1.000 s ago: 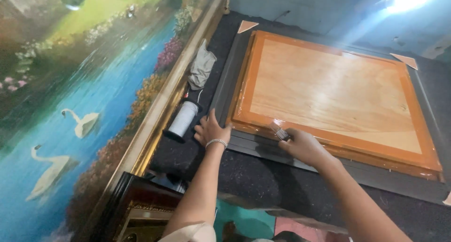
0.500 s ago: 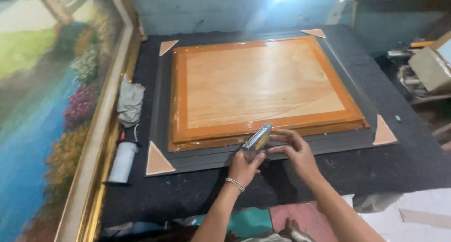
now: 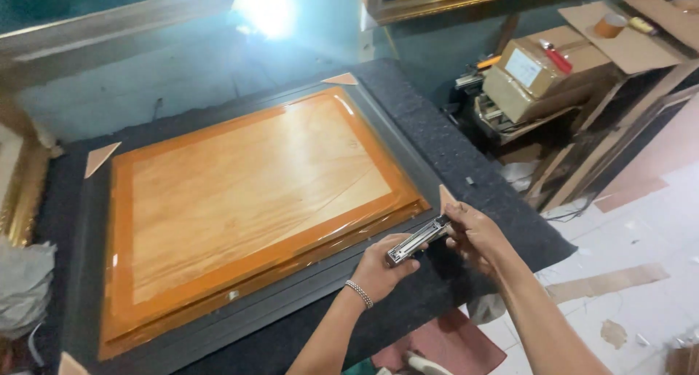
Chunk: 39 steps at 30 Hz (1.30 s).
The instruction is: Securing the wooden backing of a picture frame using a staple gun and applying a sealant strip around the edges.
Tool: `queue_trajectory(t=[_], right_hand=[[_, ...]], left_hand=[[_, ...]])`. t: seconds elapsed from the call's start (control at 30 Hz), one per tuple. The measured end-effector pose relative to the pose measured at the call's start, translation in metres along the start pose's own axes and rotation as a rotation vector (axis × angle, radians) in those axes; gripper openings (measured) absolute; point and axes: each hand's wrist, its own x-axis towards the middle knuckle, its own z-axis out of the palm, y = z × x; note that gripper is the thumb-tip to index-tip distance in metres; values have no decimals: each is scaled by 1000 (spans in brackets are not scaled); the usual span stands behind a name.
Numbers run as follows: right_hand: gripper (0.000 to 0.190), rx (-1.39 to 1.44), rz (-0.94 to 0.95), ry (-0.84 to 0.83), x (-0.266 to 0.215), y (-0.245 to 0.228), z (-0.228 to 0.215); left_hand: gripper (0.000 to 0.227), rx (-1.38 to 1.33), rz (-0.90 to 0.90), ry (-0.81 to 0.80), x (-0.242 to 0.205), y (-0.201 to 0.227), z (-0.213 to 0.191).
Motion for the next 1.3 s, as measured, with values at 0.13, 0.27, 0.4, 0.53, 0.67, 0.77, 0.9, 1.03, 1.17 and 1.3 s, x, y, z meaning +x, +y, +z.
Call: queue_trajectory(t=[0.13,0.27,0.4,0.53,0.67,0.77,0.9,1.03,1.17,1.3], right_hand=[[20,20,-6,61,49,-30,-52],[18,-32,-29,147,82,-65,-83],[42,-649,-105,134,151,-48,-106],[50,-1191,-212,281,165,-35,-97],[27,-1203,-230,266,182,-18,-106],[26,-844,-291,196,143,-35,-84],[23,-334,-362,-66,92,-41,-54],[22,-500,-572,-186,52,-39,-27],[22,-723,-1224,-492,39,-37,-1],[13,-1084,-1548,-576,38,-33,22]], left_hand=[[36,-21,-15,-10,46,-15,37],[16,70,49,-24,72,-27,53],[22,53,-67,82,82,-28,68],[22,31,-80,179,80,-19,77],[15,85,-19,279,76,-13,76],[12,141,52,348,73,-11,70],[14,195,264,470,68,-11,60],[13,193,358,547,61,-2,44],[17,304,259,596,46,13,27],[14,326,231,620,31,13,8]])
